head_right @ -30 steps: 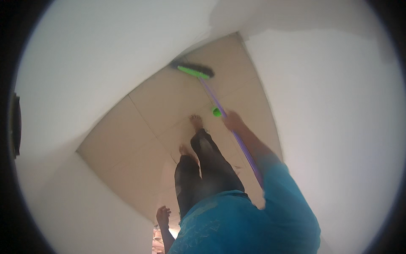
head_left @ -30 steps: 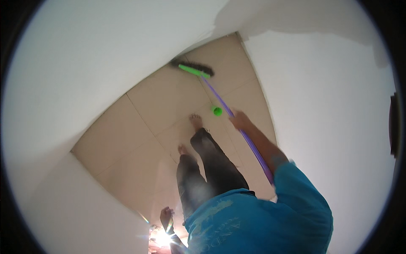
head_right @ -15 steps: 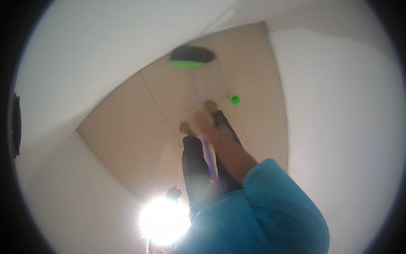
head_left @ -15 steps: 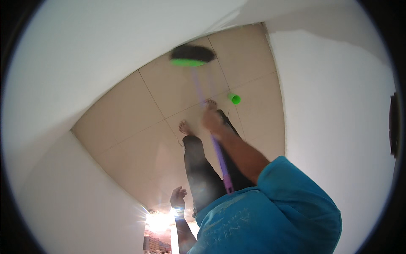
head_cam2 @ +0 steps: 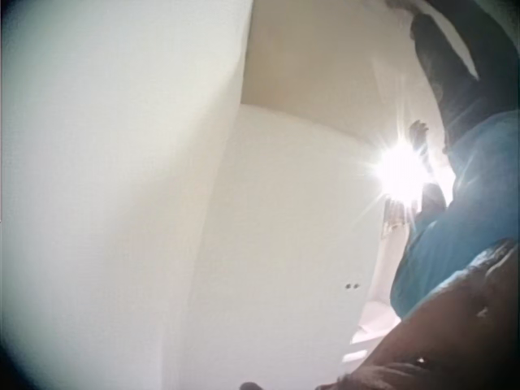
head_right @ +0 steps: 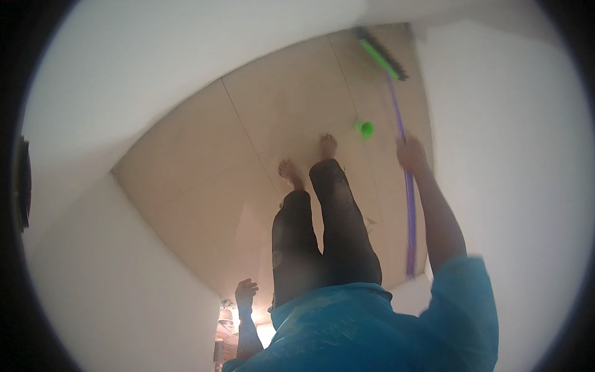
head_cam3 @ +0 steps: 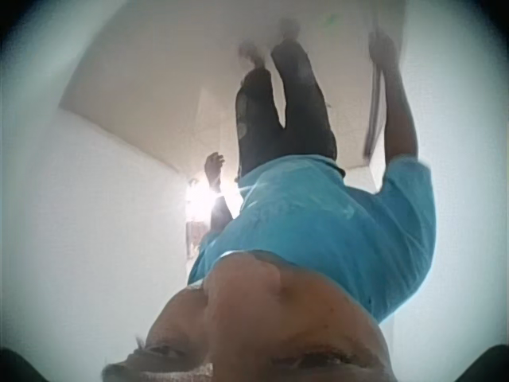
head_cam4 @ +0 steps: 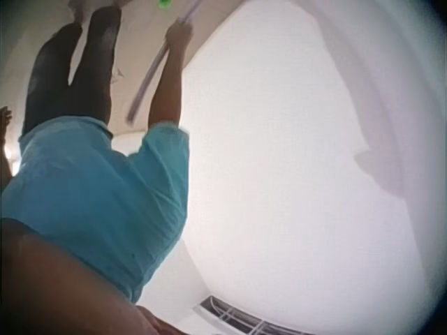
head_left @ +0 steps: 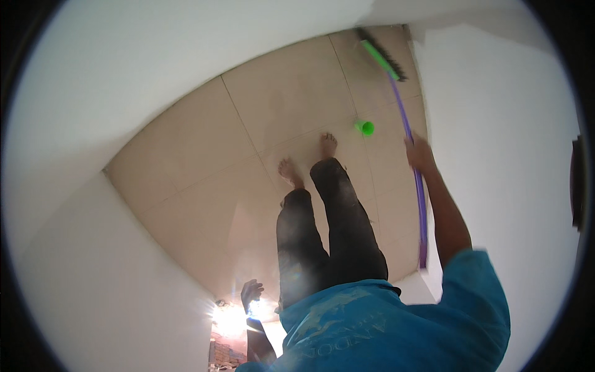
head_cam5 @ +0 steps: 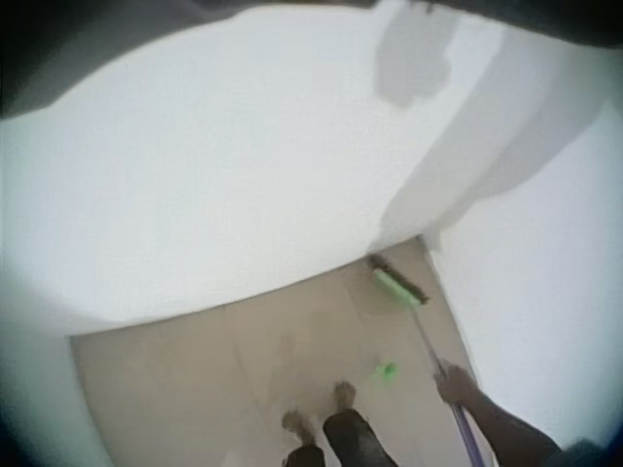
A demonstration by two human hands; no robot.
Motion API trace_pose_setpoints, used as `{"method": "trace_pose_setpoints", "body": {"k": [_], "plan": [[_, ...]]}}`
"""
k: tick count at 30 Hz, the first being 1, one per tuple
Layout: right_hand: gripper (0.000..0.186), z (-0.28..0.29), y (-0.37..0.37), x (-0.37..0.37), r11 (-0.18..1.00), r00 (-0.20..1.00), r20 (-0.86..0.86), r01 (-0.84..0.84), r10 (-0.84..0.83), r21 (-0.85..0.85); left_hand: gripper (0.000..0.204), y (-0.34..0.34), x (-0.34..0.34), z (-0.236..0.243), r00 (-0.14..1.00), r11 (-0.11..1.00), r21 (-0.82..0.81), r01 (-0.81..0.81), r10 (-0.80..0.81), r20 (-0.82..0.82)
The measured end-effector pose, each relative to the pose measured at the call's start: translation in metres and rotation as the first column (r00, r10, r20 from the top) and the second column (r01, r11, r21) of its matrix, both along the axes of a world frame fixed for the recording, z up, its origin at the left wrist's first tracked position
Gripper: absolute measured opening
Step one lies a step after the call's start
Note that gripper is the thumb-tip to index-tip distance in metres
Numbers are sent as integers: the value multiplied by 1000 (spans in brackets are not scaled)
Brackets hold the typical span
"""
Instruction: The person applies grout to the gaps between floor tiles using a grout float and a bucket. They then wipe the excess grout off the tiles with a cloth and sweep the floor with a broom.
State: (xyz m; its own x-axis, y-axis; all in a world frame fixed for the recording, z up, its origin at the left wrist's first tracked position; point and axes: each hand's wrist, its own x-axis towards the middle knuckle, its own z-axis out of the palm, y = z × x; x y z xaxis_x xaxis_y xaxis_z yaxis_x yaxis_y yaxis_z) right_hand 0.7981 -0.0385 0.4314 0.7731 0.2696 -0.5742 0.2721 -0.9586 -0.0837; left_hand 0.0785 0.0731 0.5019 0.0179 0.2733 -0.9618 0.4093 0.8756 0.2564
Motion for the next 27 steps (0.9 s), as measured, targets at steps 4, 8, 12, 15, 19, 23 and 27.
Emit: {"method": "trace_pose_setpoints", "body": {"k": [4,8,12,15,19,23,27], "plan": [[21,-79,59,-36,803,833,-72,-550,549,-229,31,10,14,11,977,977,-54,209,-211,-43],[17,-55,71,-255,642,581,-310,-752,753,148,31,27,58,41,984,982,55,181,-180,-19],[24,18,100,-396,517,344,-387,-604,856,607,29,73,90,67,920,905,169,390,-390,-35],[35,97,115,-392,899,378,-859,128,347,419,26,107,101,77,892,868,208,452,-441,-98],[40,167,112,-330,886,279,-958,427,60,180,29,133,107,73,859,819,264,509,-466,-212],[36,141,112,-242,844,481,-857,370,184,389,28,142,133,60,748,695,277,663,-628,-216],[42,106,102,-148,909,849,-499,59,172,412,31,148,179,61,559,489,287,824,-784,-268]]}}
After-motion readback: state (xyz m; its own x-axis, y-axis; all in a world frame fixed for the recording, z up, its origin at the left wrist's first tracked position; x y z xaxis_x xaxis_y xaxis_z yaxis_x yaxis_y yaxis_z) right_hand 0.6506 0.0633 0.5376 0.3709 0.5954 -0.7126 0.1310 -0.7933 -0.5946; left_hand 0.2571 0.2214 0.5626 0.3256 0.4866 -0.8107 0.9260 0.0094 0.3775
